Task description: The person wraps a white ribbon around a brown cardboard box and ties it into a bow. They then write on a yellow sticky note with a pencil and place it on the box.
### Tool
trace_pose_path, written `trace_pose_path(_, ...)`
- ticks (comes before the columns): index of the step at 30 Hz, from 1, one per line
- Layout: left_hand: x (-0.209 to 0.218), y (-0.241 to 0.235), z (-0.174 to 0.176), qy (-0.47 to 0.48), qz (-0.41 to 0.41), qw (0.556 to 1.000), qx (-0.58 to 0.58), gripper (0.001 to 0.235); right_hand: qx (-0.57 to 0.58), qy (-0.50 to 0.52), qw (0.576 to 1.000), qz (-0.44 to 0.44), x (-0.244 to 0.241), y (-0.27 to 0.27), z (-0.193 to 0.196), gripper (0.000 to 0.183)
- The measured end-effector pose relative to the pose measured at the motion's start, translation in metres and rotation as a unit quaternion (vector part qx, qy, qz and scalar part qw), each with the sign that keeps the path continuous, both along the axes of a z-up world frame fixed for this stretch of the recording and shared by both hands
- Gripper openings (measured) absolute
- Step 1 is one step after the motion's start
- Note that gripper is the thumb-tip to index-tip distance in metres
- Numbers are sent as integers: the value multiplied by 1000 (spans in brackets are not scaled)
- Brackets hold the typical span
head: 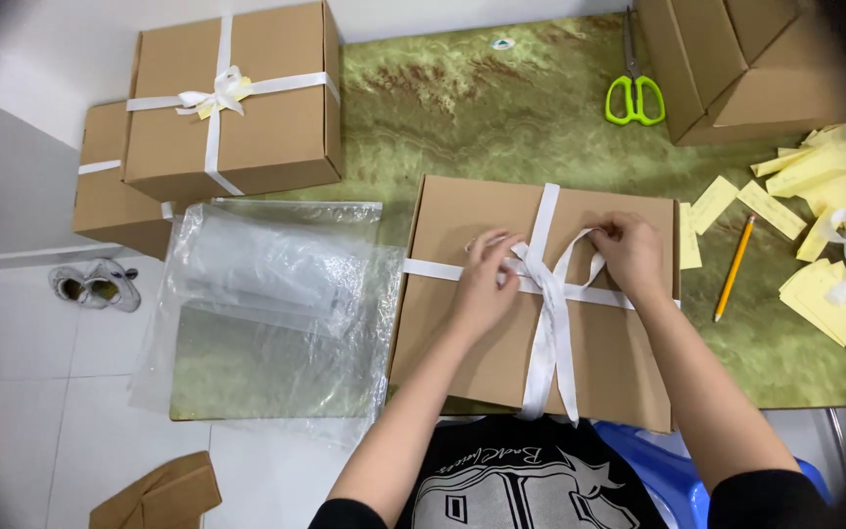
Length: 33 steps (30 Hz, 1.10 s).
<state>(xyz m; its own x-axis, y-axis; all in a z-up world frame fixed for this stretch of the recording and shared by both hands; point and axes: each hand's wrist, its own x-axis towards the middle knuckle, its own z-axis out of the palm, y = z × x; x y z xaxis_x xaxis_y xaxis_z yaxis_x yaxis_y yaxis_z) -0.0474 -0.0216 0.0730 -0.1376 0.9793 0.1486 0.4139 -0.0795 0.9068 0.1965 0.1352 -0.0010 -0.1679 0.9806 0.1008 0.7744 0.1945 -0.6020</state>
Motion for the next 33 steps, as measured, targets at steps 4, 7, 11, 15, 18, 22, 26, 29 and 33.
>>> trace_pose_path(4,-30,6,10,96,38,992,-67,66,-46,57,997,-31,4,-13,17,20)
trace_pose_path(7,-38,29,-28,133,57,985,-97,60,-86,114,988,-55,-4,-22,38,23)
trace_pose_path(11,-34,47,-41,172,96,977,-83,42,-110,125,981,-96,1,-28,38,23)
trace_pose_path(15,-53,45,-20,37,145,982,-115,16,-101,204,962,-153,21,-39,56,29)
trace_pose_path(18,-77,35,-6,-200,125,965,-118,23,-117,330,921,-168,24,-55,86,22)
trace_pose_path(22,-91,36,-11,-478,117,865,-102,15,-120,366,906,-177,30,-58,85,27)
trace_pose_path(26,-92,39,-8,-590,48,798,-115,20,-127,356,904,-200,32,-57,86,27)
trace_pose_path(29,-90,34,-3,-483,31,861,-159,17,-134,346,907,-200,35,-60,88,28)
trace_pose_path(33,-103,27,-4,-94,-7,986,-135,48,-178,357,887,-233,44,-53,78,16)
